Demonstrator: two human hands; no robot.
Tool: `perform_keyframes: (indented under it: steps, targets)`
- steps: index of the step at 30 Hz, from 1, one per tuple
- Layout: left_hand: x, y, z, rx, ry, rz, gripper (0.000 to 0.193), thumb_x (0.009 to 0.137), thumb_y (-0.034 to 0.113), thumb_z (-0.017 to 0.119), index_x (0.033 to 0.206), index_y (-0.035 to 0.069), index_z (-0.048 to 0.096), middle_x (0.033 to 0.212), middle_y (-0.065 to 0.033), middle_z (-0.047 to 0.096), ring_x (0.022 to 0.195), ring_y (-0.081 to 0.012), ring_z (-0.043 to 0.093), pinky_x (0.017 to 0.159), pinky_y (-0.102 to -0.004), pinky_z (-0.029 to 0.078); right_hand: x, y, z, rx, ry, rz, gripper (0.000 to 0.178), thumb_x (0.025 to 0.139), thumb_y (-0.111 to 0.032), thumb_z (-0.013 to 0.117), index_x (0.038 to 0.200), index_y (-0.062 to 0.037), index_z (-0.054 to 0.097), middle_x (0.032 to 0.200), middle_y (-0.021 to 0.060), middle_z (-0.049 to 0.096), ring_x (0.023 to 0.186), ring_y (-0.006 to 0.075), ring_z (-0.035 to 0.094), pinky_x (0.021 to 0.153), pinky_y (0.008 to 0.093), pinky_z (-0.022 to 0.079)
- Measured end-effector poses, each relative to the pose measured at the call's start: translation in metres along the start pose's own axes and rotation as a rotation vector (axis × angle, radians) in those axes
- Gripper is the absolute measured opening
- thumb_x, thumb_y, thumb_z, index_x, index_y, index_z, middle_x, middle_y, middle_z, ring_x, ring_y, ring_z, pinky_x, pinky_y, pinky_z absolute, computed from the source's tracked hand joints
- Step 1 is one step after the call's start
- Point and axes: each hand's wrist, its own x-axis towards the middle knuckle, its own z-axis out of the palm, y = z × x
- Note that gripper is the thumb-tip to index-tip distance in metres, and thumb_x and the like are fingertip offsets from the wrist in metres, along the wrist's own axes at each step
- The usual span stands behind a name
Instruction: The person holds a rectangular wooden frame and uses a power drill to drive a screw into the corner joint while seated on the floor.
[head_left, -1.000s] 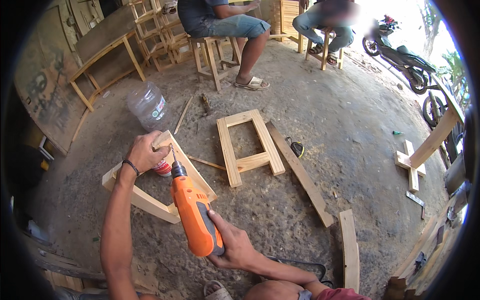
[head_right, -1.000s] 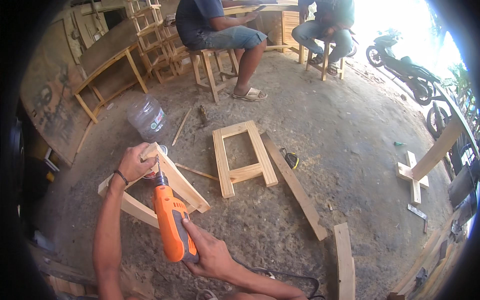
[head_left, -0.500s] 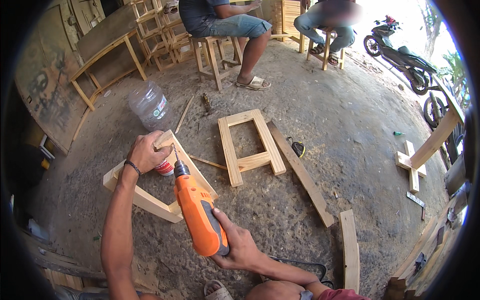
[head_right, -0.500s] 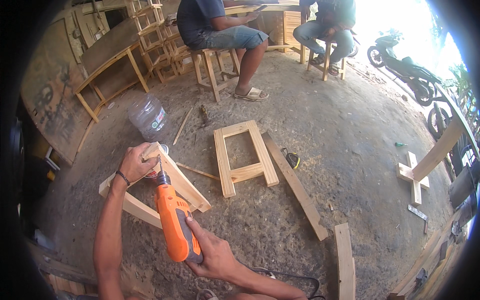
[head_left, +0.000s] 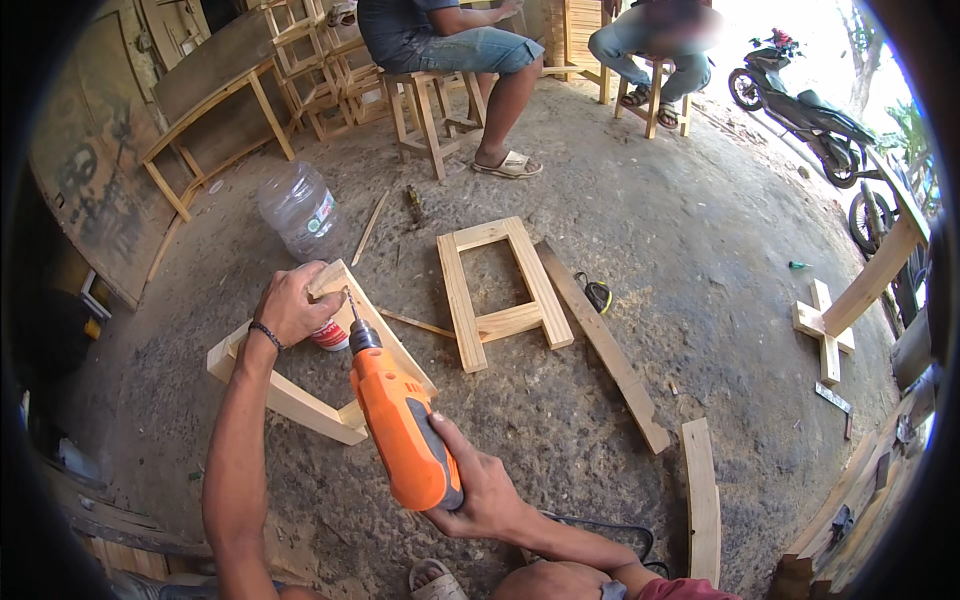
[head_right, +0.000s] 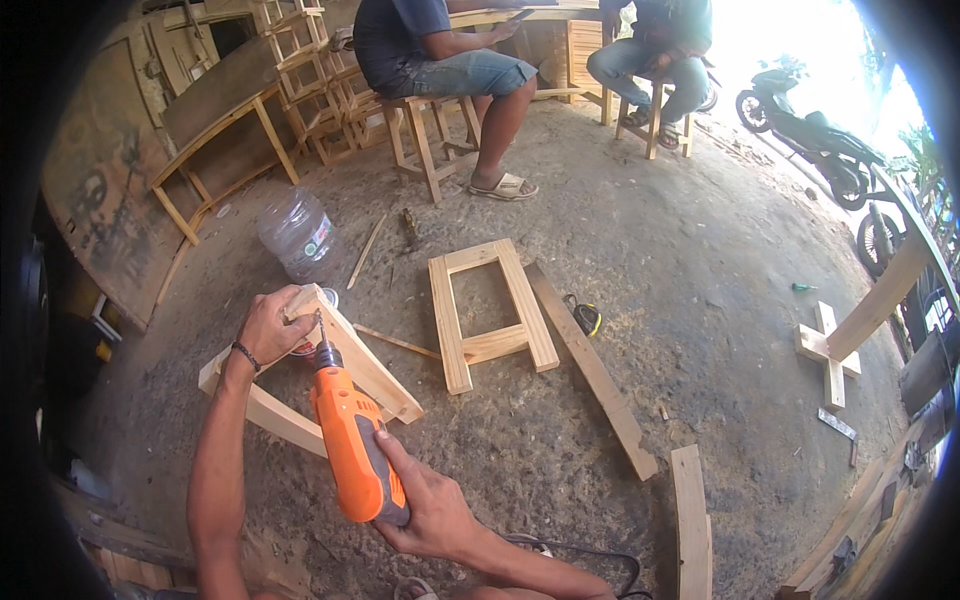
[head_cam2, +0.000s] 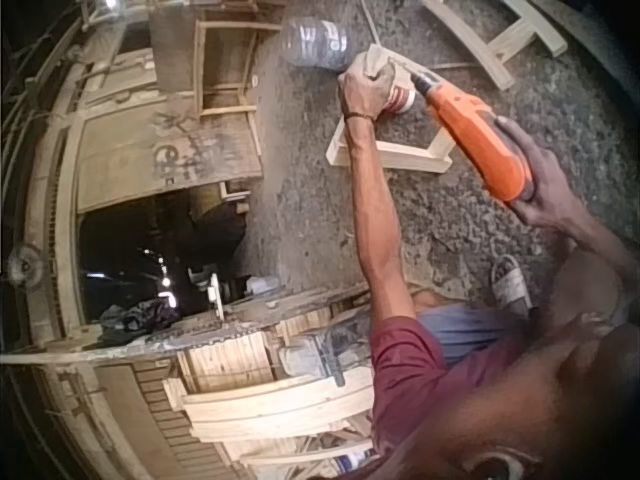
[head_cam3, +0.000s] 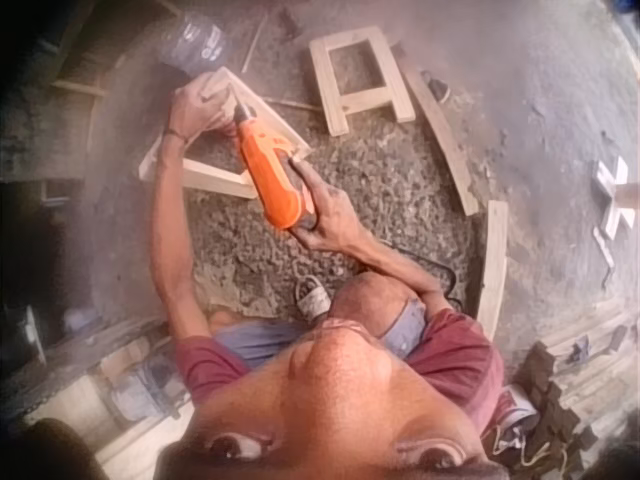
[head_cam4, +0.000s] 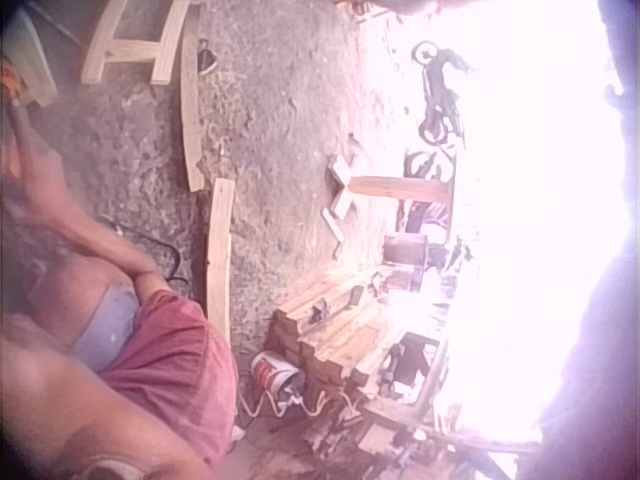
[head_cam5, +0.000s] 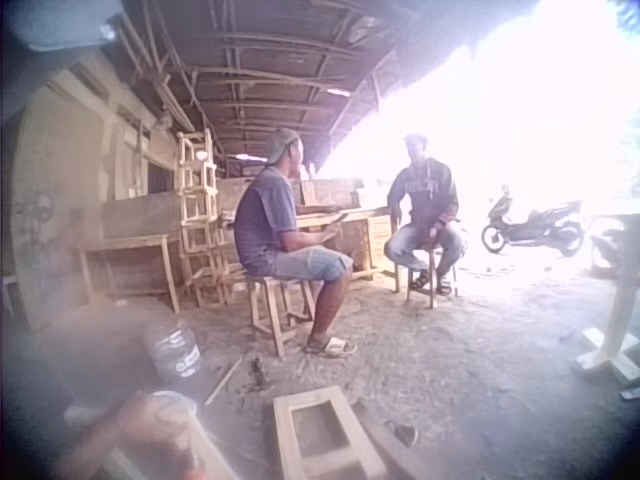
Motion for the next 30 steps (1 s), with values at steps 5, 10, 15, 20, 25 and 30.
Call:
perform_keyframes:
  steps: [5, 10, 15, 20, 25, 30]
  targets:
    - [0.0002, -0.0017, 0.0008, 0.013, 0.007, 0.007, 0.04, 0.083, 0.024, 0.073, 0.112, -0.004, 0.068, 0.097, -0.0237, 0.075, 0.096, -0.0354, 0.076, 0.083, -0.0407, 0.057, 0.0026, -0.0028, -0.0008, -0.05, 0.031, -0.051, 0.099, 0.077, -0.017, 0.08, 0.16, -0.0042, 0.027, 0.145, 0.0291, 0.052, 0.119, 0.0465, 0.063, 0.094, 0.0466, 0.058]
    - [0.0003, -0.0013, 0.0006, 0.011, 0.003, 0.007, 0.04, 0.083, 0.023, 0.073, 0.112, -0.004, 0.068, 0.097, -0.0234, 0.075, 0.095, -0.0353, 0.076, 0.084, -0.0411, 0.057, 0.0033, -0.0026, -0.0029, -0.05, 0.001, -0.022, 0.1, 0.076, -0.018, 0.08, 0.159, -0.0049, 0.027, 0.144, 0.0261, 0.049, 0.12, 0.0455, 0.061, 0.092, 0.0471, 0.058]
    - [0.0001, -0.0053, 0.0029, 0.002, 0.002, 0.005, 0.04, 0.083, 0.023, 0.073, 0.112, -0.004, 0.068, 0.097, -0.0233, 0.075, 0.096, -0.0356, 0.075, 0.084, -0.0411, 0.057, 0.0039, -0.0025, -0.004, -0.038, -0.012, -0.005, 0.099, 0.077, -0.018, 0.08, 0.16, -0.0053, 0.026, 0.143, 0.0257, 0.049, 0.12, 0.0451, 0.061, 0.093, 0.0474, 0.057]
    - [-0.0007, -0.0008, 0.0005, 0.013, 0.006, 0.0, 0.039, 0.083, 0.024, 0.073, 0.111, -0.003, 0.068, 0.097, -0.0234, 0.075, 0.096, -0.0359, 0.075, 0.084, -0.0409, 0.057, 0.004, -0.0026, -0.0063, -0.03, -0.019, 0.005, 0.098, 0.078, -0.019, 0.079, 0.16, -0.0055, 0.026, 0.143, 0.0254, 0.049, 0.121, 0.0447, 0.06, 0.093, 0.0477, 0.057]
    - [-0.0009, 0.002, 0.0004, -0.001, 0.008, -0.011, 0.039, 0.083, 0.024, 0.074, 0.111, -0.003, 0.069, 0.098, -0.0235, 0.075, 0.097, -0.0362, 0.075, 0.084, -0.0409, 0.057, 0.0043, -0.0027, -0.0077, -0.03, -0.026, 0.016, 0.098, 0.078, -0.019, 0.08, 0.16, -0.0056, 0.026, 0.143, 0.0253, 0.049, 0.122, 0.0446, 0.059, 0.094, 0.048, 0.056]
    - [-0.0005, -0.0018, 0.0025, 0.0, 0.018, 0.002, 0.037, 0.084, 0.023, 0.074, 0.111, -0.002, 0.069, 0.098, -0.0221, 0.075, 0.096, -0.0357, 0.075, 0.083, -0.0413, 0.057, 0.0046, -0.0006, -0.0064, -0.017, -0.005, -0.014, 0.098, 0.079, -0.019, 0.08, 0.159, -0.0055, 0.027, 0.145, 0.0259, 0.048, 0.125, 0.0448, 0.058, 0.097, 0.0481, 0.056]
